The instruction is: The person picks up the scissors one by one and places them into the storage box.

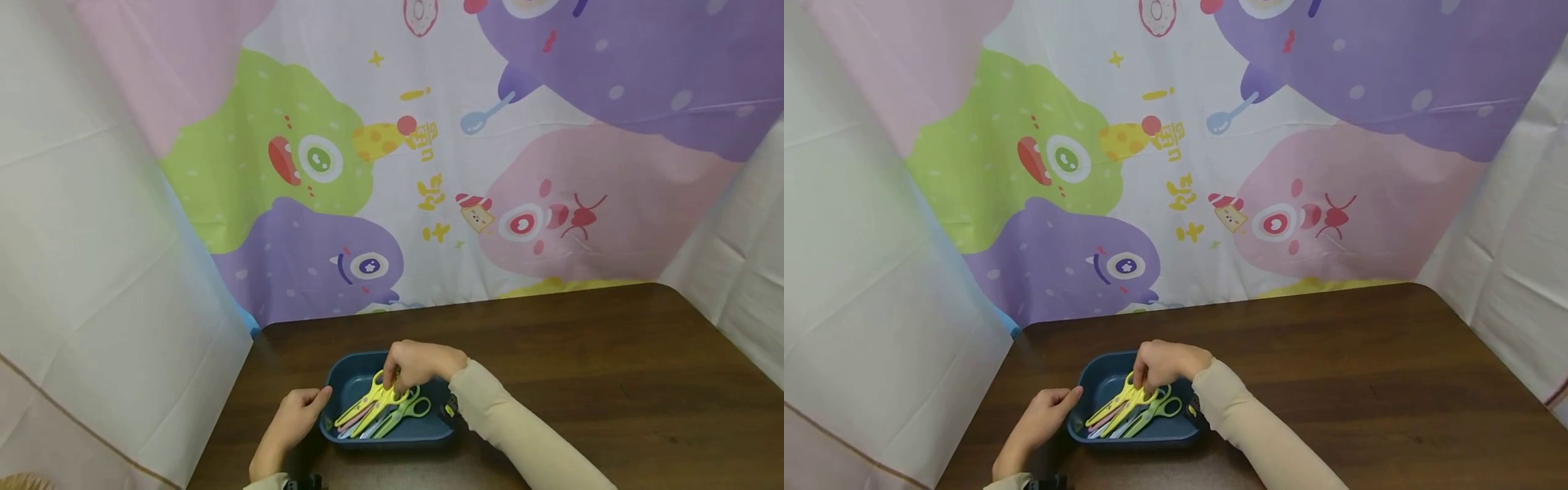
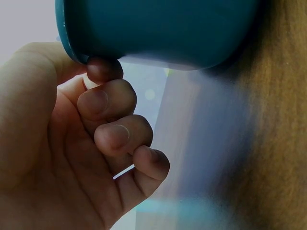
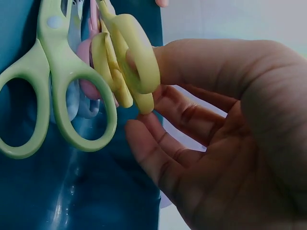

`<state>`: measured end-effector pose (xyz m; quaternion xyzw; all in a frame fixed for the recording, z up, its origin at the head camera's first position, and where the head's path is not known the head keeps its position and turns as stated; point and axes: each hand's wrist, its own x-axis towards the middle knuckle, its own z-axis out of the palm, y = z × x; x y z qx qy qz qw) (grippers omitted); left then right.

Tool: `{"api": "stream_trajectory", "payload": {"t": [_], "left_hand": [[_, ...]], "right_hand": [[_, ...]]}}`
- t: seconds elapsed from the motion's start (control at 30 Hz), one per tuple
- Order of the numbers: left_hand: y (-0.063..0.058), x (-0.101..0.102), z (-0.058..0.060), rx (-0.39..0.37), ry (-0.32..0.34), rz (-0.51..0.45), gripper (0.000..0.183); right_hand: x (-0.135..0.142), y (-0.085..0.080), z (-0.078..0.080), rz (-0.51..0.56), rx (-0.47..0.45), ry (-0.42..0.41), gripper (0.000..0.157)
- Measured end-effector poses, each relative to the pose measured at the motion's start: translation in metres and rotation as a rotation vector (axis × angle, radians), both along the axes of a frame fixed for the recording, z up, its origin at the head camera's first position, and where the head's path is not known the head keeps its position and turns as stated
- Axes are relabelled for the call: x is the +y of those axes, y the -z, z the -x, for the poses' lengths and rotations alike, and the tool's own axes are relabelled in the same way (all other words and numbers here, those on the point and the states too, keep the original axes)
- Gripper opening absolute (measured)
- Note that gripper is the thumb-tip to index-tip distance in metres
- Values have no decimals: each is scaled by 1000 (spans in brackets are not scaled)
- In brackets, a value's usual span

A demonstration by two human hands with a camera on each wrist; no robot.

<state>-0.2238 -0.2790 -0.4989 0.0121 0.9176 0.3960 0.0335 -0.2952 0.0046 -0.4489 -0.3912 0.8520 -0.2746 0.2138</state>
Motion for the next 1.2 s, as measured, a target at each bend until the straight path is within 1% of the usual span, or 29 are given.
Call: {"api": "stream_trajectory", "payload": {"t": [0.2,0.47,0.77,0.9,1.07,1.2], "left_hand": [[0,0,0,12,5,1,53],[0,1,1,11,2,8,52],[1,4,3,5,12,5,52],[0,4,3,4,12,11,52],[-1,1,2,-3,13,19,51],[0,-2,0,-14,-3,20,51]], "right_hand": [[0,-1,-2,7,-1,-8,10],[3,0,0,21,10,-33,13],[11,1,0,91,-22,-36,11],[16,1,1,138,6,-42,12],[24,0,2,209,72,-33,15],[30,-4,3,223,112,-7,15]]}}
